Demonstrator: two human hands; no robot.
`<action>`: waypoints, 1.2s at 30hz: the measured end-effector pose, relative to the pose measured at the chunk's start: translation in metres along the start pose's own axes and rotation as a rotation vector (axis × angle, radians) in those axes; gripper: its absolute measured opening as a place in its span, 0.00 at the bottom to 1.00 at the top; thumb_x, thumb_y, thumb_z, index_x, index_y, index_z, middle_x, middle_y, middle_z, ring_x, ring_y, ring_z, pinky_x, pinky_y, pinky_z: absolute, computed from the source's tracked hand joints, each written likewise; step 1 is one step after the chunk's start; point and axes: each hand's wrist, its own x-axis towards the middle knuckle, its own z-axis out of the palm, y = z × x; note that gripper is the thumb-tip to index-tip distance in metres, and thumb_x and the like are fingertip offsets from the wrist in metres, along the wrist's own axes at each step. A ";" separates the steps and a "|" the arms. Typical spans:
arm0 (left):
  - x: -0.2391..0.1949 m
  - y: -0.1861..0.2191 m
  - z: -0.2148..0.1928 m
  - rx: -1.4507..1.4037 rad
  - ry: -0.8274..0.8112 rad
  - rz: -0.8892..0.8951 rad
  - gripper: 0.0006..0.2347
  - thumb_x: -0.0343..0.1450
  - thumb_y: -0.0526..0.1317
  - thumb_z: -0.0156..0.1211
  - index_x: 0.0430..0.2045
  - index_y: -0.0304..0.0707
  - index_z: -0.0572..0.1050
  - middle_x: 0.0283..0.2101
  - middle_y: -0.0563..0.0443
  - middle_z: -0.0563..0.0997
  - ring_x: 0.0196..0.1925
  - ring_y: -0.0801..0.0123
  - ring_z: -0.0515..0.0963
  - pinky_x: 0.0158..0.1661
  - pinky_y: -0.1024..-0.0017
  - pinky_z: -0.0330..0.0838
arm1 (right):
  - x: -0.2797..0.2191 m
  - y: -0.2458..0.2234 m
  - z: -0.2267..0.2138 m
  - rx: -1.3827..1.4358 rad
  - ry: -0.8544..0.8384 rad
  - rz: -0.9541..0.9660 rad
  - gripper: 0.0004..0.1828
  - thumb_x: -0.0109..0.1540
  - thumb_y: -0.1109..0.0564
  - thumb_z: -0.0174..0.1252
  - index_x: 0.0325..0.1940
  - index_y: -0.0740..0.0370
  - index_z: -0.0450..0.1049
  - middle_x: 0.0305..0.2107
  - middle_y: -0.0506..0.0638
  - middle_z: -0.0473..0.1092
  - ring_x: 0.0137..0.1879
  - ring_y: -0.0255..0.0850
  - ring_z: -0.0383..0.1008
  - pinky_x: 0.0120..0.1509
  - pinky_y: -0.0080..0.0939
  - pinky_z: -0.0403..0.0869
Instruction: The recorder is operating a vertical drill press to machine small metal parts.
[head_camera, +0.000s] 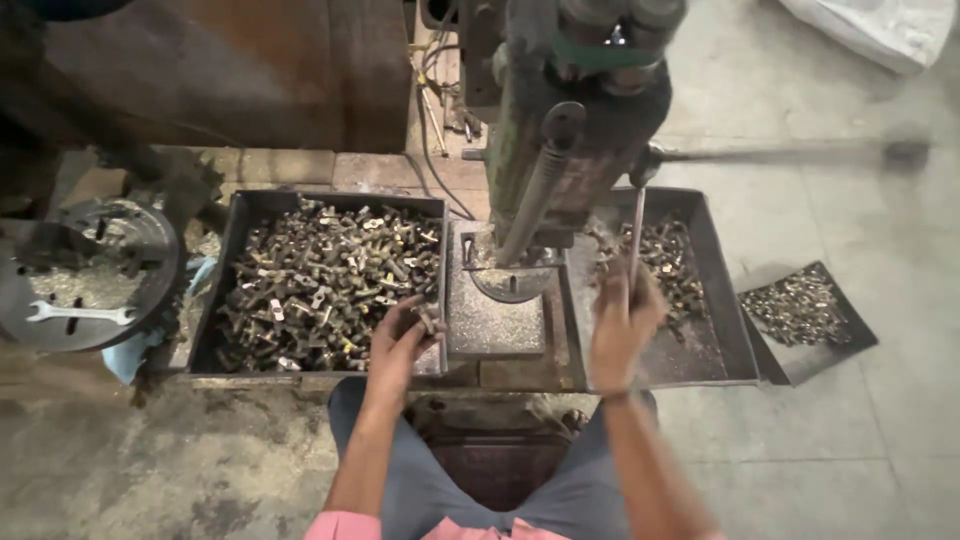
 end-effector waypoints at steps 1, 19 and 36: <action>-0.004 0.011 0.015 -0.005 -0.007 -0.003 0.17 0.72 0.29 0.51 0.58 0.31 0.69 0.47 0.44 0.81 0.45 0.64 0.83 0.45 0.68 0.81 | -0.010 0.000 0.000 -0.007 0.004 -0.004 0.07 0.67 0.58 0.55 0.40 0.60 0.78 0.21 0.41 0.70 0.19 0.25 0.60 0.19 0.30 0.56; -0.061 0.104 0.133 0.793 -0.047 0.801 0.20 0.66 0.30 0.68 0.55 0.39 0.77 0.45 0.42 0.85 0.42 0.62 0.88 0.43 0.69 0.81 | -0.019 -0.002 0.049 0.225 -0.184 0.488 0.10 0.65 0.58 0.61 0.39 0.70 0.80 0.21 0.49 0.71 0.21 0.32 0.65 0.22 0.32 0.62; -0.038 0.083 0.118 0.973 0.011 1.048 0.14 0.73 0.38 0.63 0.54 0.47 0.77 0.45 0.45 0.85 0.34 0.65 0.87 0.32 0.69 0.81 | 0.089 -0.174 -0.017 0.658 -0.415 0.055 0.20 0.72 0.43 0.56 0.47 0.65 0.73 0.31 0.49 0.71 0.33 0.35 0.69 0.40 0.35 0.70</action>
